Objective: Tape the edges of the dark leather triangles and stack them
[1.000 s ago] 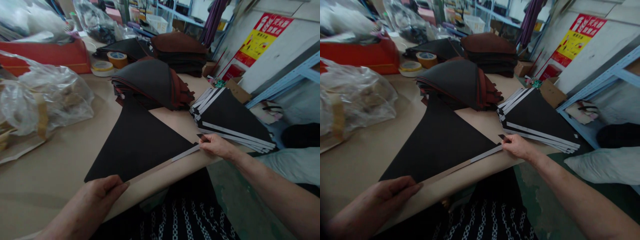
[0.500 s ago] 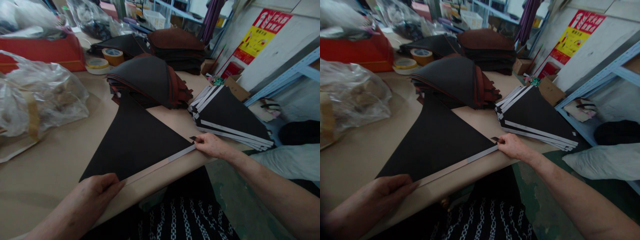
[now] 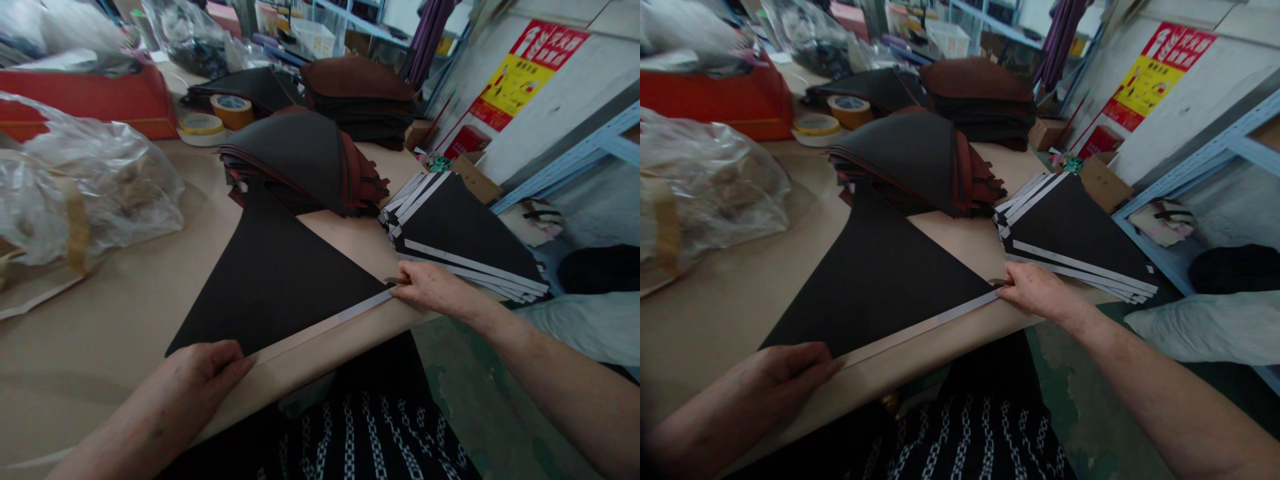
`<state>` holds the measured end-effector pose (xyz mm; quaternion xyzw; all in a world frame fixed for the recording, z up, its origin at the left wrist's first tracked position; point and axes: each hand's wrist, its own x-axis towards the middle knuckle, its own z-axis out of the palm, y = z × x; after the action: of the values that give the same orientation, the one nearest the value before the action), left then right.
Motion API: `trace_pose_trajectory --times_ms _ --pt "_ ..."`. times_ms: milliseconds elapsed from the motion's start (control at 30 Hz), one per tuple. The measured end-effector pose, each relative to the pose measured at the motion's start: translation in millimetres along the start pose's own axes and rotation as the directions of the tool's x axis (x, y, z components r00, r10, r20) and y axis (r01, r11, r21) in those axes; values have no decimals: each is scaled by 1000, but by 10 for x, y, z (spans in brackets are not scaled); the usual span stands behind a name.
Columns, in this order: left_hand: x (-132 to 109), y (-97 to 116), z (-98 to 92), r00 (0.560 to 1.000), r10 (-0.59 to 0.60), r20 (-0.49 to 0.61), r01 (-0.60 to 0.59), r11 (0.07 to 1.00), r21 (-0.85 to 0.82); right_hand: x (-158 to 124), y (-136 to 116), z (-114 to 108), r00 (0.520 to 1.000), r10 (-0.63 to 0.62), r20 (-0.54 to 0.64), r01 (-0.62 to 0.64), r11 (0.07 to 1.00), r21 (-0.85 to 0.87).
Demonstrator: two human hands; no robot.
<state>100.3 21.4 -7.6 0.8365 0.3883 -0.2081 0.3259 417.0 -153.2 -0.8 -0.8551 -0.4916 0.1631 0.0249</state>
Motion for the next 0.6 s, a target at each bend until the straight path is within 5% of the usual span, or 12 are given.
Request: trace_pose_trajectory --times_ms 100,267,600 --pt "1 -27 13 1000 12 -13 -13 1000 -26 -14 -107 -101 998 -69 -1 67 979 191" --pt "-12 -40 25 995 39 -95 -42 998 -37 55 -392 -59 936 -330 121 191 766 614" --pt "-37 -135 -58 996 58 -70 -61 997 -43 109 -407 169 905 -381 188 256 842 476"
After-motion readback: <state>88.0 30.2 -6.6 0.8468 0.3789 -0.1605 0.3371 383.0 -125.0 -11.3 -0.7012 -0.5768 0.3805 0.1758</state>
